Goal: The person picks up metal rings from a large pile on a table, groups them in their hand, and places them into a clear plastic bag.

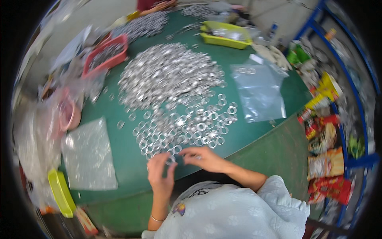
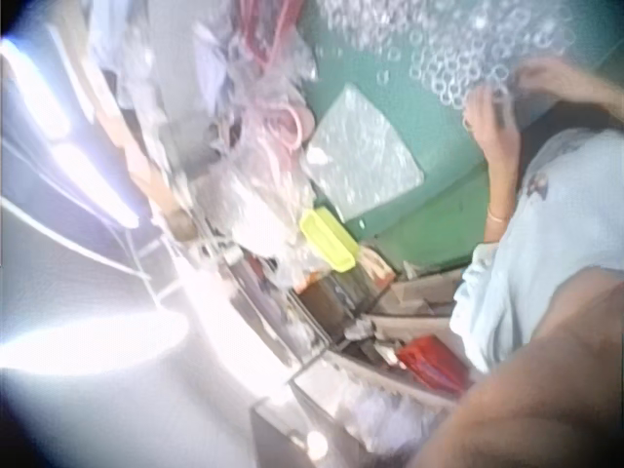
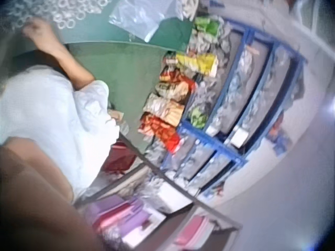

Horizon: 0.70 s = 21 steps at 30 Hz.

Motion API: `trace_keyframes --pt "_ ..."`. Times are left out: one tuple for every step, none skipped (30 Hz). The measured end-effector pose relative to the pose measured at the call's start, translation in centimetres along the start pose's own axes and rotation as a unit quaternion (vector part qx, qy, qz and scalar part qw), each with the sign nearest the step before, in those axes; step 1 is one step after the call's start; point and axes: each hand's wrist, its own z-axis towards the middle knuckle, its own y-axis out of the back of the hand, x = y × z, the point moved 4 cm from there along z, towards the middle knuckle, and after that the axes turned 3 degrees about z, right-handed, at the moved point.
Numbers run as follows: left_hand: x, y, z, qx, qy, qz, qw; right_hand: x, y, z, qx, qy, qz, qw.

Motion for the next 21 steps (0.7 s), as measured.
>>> trace_keyframes --pt "-1.4 -1.5 0.4 0.038 -0.025 -0.018 0.999 0.1 -0.1 -0.4 -0.011 0.026 -0.01 1.0" --pt "-2.3 -2.6 0.8 0.074 -0.049 -0.029 0.996 0.1 0.0 -0.5 -0.009 0.014 0.03 0.999" --pt "-2.1 -3.8 0.6 0.103 -0.091 -0.049 0.989 0.3 0.7 -0.9 -0.029 0.022 0.03 0.999" --pt "-2.7 -4.7 0.9 0.101 -0.082 -0.067 0.989 0.5 1.7 -1.5 -0.051 0.026 0.03 0.998" --pt "-3.7 -5.7 1.1 0.097 -0.07 -0.086 0.989 0.5 3.3 -2.2 -0.081 0.029 0.014 0.996" --pt "-4.4 -6.3 1.4 0.09 -0.057 -0.101 0.989 0.3 5.3 -3.1 -0.107 0.033 -0.003 0.994" --pt "-4.4 -6.4 1.5 0.116 -0.075 -0.058 0.989 0.7 7.0 -4.0 -0.128 0.036 -0.015 0.991" --pt "-4.1 -6.4 1.6 0.116 -0.066 -0.046 0.99 1.1 9.8 -5.2 -0.216 -0.004 0.023 0.976" --pt "-3.7 -6.4 1.6 0.114 -0.058 -0.033 0.991 1.1 13.6 -6.6 -0.31 0.132 -0.1 0.936" --pt "-3.2 -6.1 1.5 0.112 -0.046 -0.021 0.992 1.1 17.5 -8.1 -0.388 0.138 -0.156 0.898" --pt "-2.4 -5.9 1.2 0.094 -0.031 0.002 0.995 1.1 21.3 -9.8 -0.467 0.132 -0.209 0.849" --pt "-1.9 -5.7 0.9 0.095 -0.019 0.008 0.995 0.0 26.0 -11.0 -0.519 0.11 -0.142 0.836" --pt "-1.3 -5.3 0.7 0.095 -0.003 0.018 0.995 0.3 29.9 -12.4 -0.558 0.157 -0.221 0.784" --pt "-0.8 -5.3 0.5 0.095 0.013 0.024 0.995 -0.1 34.3 -14.3 -0.595 0.134 -0.284 0.74" --pt "-0.4 -5.3 0.3 0.083 0.004 0.032 0.996 -0.3 37.5 -15.6 -0.636 0.098 -0.289 0.709" --pt "-0.3 -5.8 0.3 0.086 0.002 0.034 0.996 -1.4 41.5 -17.8 -0.673 0.063 -0.313 0.667" --pt "-0.1 -5.9 0.3 0.085 0.005 0.043 0.995 -1.8 44.0 -19.0 -0.69 0.002 -0.398 0.605" --pt "0.2 -5.7 0.2 0.082 0.011 0.057 0.995 -2.1 45.2 -18.8 -0.712 -0.087 -0.386 0.58" --pt "0.5 -5.5 0.2 0.08 0.018 0.067 0.994 -2.0 45.4 -18.5 -0.695 -0.137 -0.399 0.582" --pt "0.9 -5.3 0.3 0.077 0.016 0.08 0.994 -3.4 46.6 -18.1 -0.658 -0.174 -0.459 0.571" --pt "1.3 -5.4 0.7 0.076 0.012 0.089 0.993 -4.2 47.4 -18.4 -0.658 -0.18 -0.459 0.569"
